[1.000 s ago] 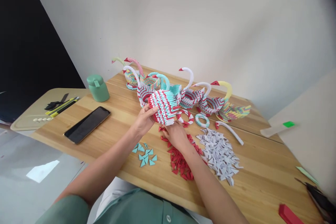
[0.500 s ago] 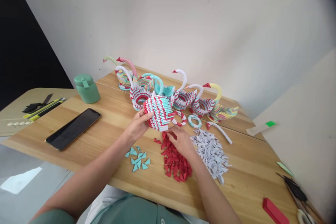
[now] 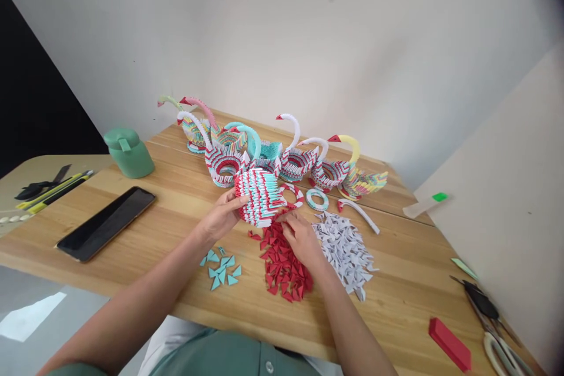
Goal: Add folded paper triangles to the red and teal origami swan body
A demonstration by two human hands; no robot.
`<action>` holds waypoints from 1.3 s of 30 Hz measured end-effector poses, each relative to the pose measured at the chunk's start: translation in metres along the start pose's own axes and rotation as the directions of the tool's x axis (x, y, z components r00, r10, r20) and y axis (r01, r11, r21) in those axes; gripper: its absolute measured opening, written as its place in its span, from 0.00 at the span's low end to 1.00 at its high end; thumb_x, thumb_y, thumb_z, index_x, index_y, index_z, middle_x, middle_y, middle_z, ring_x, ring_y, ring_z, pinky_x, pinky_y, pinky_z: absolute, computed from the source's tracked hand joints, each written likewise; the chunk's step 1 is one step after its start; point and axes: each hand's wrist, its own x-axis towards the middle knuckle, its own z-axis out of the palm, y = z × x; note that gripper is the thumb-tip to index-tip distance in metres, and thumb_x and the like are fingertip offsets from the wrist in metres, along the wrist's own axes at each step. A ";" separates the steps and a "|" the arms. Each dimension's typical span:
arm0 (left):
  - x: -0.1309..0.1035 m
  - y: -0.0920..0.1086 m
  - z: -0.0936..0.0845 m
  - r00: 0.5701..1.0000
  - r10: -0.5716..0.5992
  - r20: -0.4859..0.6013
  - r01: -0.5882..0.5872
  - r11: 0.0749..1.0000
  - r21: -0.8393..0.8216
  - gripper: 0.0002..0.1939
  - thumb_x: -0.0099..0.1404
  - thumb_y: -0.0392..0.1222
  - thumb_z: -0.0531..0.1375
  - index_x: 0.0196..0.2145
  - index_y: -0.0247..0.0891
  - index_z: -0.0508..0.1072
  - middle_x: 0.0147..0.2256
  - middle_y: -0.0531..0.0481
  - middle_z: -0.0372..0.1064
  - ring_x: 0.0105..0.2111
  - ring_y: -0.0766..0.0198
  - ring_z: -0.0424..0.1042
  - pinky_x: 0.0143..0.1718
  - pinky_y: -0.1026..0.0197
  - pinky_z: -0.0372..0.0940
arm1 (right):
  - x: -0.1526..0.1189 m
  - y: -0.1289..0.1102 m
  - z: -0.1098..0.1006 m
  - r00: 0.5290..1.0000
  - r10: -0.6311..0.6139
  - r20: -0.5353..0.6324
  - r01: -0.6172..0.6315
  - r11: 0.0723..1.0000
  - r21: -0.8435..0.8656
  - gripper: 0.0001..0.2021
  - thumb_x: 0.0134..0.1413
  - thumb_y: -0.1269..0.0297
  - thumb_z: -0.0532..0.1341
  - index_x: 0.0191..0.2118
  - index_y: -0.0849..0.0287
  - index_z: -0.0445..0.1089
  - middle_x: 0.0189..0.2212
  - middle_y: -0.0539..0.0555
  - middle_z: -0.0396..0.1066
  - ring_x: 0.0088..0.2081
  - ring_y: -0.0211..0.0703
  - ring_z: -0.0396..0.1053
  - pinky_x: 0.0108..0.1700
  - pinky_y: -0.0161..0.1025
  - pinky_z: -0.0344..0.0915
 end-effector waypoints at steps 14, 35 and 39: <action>-0.002 0.001 0.001 1.000 -0.023 0.003 0.023 0.999 0.038 0.17 0.54 0.40 0.69 0.42 0.34 0.76 0.38 0.45 0.78 0.35 0.60 0.76 0.37 0.62 0.68 | -0.006 0.003 -0.004 0.921 0.384 -0.056 -0.317 0.827 0.463 0.09 0.56 0.57 0.61 0.37 0.55 0.74 0.31 0.53 0.77 0.35 0.49 0.75 0.43 0.45 0.69; -0.004 0.001 0.001 0.998 -0.059 0.013 0.058 0.996 0.071 0.15 0.55 0.39 0.68 0.42 0.34 0.76 0.37 0.45 0.78 0.33 0.60 0.75 0.36 0.61 0.67 | -0.008 0.005 -0.004 0.905 0.423 -0.044 -0.310 0.727 0.613 0.11 0.57 0.53 0.61 0.33 0.55 0.68 0.35 0.55 0.77 0.39 0.50 0.74 0.42 0.45 0.70; -0.005 0.001 0.002 0.998 -0.059 0.015 0.057 0.996 0.073 0.16 0.55 0.39 0.68 0.42 0.35 0.76 0.38 0.44 0.78 0.33 0.58 0.76 0.36 0.60 0.67 | -0.008 0.002 -0.008 0.903 0.417 -0.100 -0.304 0.786 0.538 0.10 0.57 0.55 0.60 0.37 0.56 0.72 0.32 0.53 0.76 0.35 0.46 0.73 0.41 0.43 0.68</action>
